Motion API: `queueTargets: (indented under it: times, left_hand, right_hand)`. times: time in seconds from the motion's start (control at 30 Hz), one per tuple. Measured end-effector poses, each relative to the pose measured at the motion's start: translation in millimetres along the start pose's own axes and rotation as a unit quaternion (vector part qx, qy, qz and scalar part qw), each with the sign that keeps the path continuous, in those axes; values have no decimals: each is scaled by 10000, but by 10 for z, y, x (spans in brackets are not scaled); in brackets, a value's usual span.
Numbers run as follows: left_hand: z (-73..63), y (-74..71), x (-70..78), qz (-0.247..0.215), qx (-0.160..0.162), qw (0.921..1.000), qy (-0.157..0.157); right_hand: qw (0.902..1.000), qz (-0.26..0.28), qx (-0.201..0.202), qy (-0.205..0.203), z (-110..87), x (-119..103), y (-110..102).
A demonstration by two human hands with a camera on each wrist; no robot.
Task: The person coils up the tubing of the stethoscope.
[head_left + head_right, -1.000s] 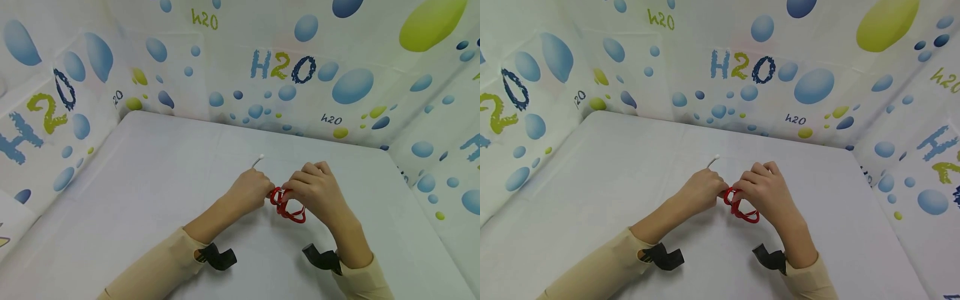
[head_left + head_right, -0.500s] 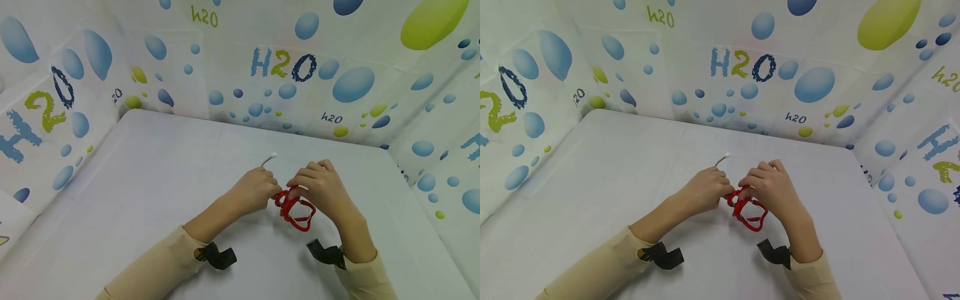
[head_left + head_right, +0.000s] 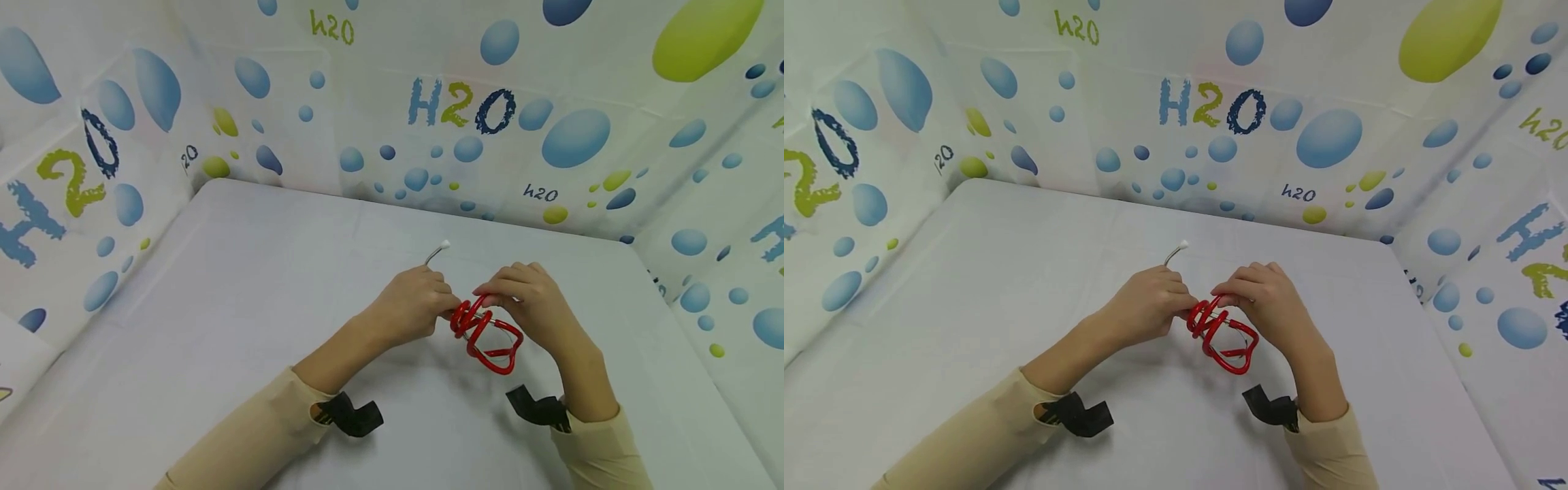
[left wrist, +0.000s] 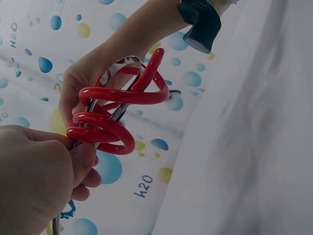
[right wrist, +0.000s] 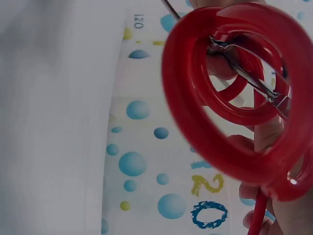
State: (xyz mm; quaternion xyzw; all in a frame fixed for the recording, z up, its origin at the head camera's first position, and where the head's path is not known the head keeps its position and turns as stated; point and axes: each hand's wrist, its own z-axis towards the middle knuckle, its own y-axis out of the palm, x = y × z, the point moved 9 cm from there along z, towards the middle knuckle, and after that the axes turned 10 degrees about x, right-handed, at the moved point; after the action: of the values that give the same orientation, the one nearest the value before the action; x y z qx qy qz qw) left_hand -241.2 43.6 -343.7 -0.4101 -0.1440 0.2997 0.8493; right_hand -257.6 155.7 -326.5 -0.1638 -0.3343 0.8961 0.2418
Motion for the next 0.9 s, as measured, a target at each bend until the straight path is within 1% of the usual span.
queueTargets:
  times: [0.1, 0.23, 0.3, 0.37, 0.5, 0.53, 0.6, 0.7, 0.73, 0.8, 0.83, 0.9]
  left_hand:
    - [17, -78, -38, -100, 189, 9997, -102]
    - [41, -222, -119, -291, 585, 9974, -316]
    - [48, -287, -162, -356, 770, 9956, -408]
    - [53, -351, -200, -377, 940, 9937, -488]
    - [44, -454, -272, -377, 1173, 9903, -644]
    - [40, -479, -289, -373, 1224, 9895, -678]
    - [29, -522, -336, -357, 1319, 9875, -782]
    - [2, -598, -443, -322, 1528, 9819, -1071]
    - [-9, -618, -485, -301, 1589, 9796, -1192]
    - [-31, -657, -557, -282, 1685, 9751, -1413]
    - [-39, -671, -584, -261, 1711, 9734, -1503]
    - [-48, -687, -615, -194, 1710, 9714, -1636]
  right_hand:
    - [9999, 106, -78, 107, -20, 28, 5]
    - [9987, 378, -163, 309, -37, 56, 23]
    - [9963, 647, -223, 525, -38, 74, 49]
    - [9908, 1018, -318, 836, -39, 89, 88]
    - [9744, 1514, -513, 1581, -53, 134, 187]
    - [9705, 1539, -562, 1770, -60, 146, 209]
    - [9659, 1400, -633, 2083, -78, 183, 248]
    - [9537, 1404, -816, 2530, -116, 221, 316]
    - [9482, 1492, -888, 2660, -126, 226, 347]
    - [9340, 1821, -993, 2909, -146, 222, 410]
    - [9251, 2036, -1051, 3028, -154, 209, 445]
    - [9127, 2317, -1096, 3183, -163, 183, 508]
